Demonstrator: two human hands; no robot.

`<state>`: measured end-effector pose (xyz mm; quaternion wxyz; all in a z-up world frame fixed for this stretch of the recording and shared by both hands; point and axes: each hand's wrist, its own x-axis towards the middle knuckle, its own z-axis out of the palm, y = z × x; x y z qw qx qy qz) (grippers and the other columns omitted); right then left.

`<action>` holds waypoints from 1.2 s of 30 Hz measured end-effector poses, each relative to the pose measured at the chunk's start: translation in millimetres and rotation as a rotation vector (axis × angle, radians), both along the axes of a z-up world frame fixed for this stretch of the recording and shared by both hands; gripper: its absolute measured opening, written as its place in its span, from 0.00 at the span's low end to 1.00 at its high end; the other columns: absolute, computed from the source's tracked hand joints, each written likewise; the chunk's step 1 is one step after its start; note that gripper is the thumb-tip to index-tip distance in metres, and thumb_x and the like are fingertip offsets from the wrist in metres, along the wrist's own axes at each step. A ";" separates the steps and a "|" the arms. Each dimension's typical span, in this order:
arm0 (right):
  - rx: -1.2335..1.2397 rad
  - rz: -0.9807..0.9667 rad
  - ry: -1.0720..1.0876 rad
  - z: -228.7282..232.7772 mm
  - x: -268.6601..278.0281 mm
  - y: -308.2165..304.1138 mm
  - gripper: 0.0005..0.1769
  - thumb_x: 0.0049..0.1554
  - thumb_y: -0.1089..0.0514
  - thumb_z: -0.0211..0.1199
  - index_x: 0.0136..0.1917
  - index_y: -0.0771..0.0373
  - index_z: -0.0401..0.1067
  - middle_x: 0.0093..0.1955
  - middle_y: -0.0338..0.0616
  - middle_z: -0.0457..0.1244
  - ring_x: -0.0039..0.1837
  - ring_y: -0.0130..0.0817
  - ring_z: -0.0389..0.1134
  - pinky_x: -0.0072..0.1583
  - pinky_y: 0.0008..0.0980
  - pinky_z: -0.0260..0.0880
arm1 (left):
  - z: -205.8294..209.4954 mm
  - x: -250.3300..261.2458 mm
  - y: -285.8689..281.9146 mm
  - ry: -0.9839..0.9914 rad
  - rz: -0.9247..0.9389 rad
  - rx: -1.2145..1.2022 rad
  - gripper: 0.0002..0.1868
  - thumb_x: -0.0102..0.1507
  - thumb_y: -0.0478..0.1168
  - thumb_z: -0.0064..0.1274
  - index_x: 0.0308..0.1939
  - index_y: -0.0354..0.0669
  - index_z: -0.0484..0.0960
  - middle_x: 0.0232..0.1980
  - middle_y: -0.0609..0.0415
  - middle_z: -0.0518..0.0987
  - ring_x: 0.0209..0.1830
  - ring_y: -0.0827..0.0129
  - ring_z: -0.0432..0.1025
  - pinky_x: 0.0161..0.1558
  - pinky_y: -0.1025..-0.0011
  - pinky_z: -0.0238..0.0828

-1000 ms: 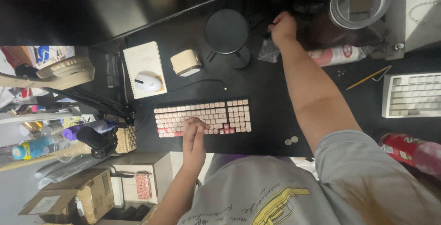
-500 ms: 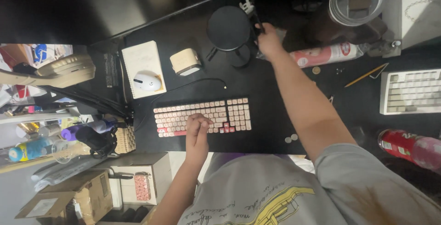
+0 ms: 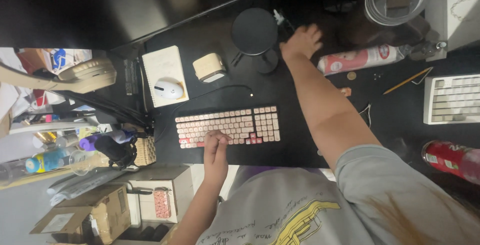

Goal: Organizing various objects and electronics on a cluttered desk.

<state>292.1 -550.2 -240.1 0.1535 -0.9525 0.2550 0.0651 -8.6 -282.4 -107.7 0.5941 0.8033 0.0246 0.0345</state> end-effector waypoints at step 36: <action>1.383 0.351 0.189 162.8 -267.6 73.4 0.19 0.52 0.67 0.71 0.56 0.73 0.70 0.48 0.45 0.66 0.49 0.33 0.67 0.52 0.32 0.69 | 18.0 10.1 23.3 0.270 -0.608 -0.570 0.26 0.72 0.50 0.50 0.67 0.34 0.74 0.60 0.50 0.79 0.58 0.71 0.72 0.59 0.72 0.70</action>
